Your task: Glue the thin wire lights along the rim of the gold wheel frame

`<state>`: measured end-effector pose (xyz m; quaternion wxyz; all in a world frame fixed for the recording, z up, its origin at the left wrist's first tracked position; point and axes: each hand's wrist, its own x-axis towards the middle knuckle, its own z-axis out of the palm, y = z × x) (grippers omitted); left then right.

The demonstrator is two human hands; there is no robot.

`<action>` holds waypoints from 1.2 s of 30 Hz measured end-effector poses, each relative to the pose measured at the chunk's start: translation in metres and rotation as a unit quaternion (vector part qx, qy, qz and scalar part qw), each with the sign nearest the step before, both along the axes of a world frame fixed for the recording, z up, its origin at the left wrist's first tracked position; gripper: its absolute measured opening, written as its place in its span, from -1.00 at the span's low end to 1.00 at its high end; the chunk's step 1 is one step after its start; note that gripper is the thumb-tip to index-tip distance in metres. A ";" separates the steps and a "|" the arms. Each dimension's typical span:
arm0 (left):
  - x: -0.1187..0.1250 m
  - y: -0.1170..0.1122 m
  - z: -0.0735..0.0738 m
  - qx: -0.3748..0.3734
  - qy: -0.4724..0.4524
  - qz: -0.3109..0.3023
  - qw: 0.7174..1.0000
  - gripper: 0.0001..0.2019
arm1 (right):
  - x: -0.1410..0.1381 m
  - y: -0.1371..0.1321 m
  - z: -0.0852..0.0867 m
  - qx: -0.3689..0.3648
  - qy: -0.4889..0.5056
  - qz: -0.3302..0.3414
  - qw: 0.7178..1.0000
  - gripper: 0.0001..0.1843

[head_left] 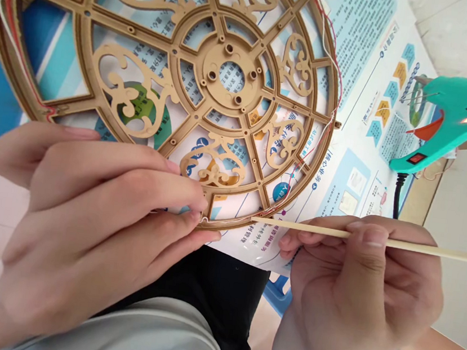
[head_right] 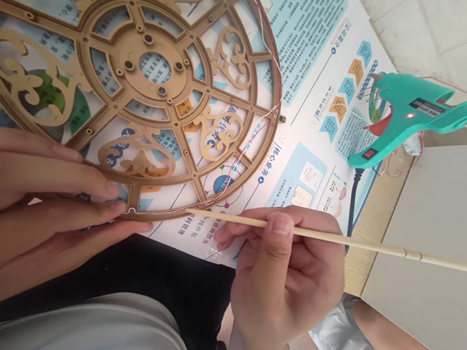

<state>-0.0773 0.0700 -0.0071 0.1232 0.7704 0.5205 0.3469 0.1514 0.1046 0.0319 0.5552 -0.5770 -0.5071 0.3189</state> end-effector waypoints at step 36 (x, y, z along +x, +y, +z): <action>-0.002 0.008 -0.009 -0.009 -0.074 0.003 0.997 -0.92 | -0.010 -0.012 0.001 -0.021 0.002 -0.042 0.999 -0.86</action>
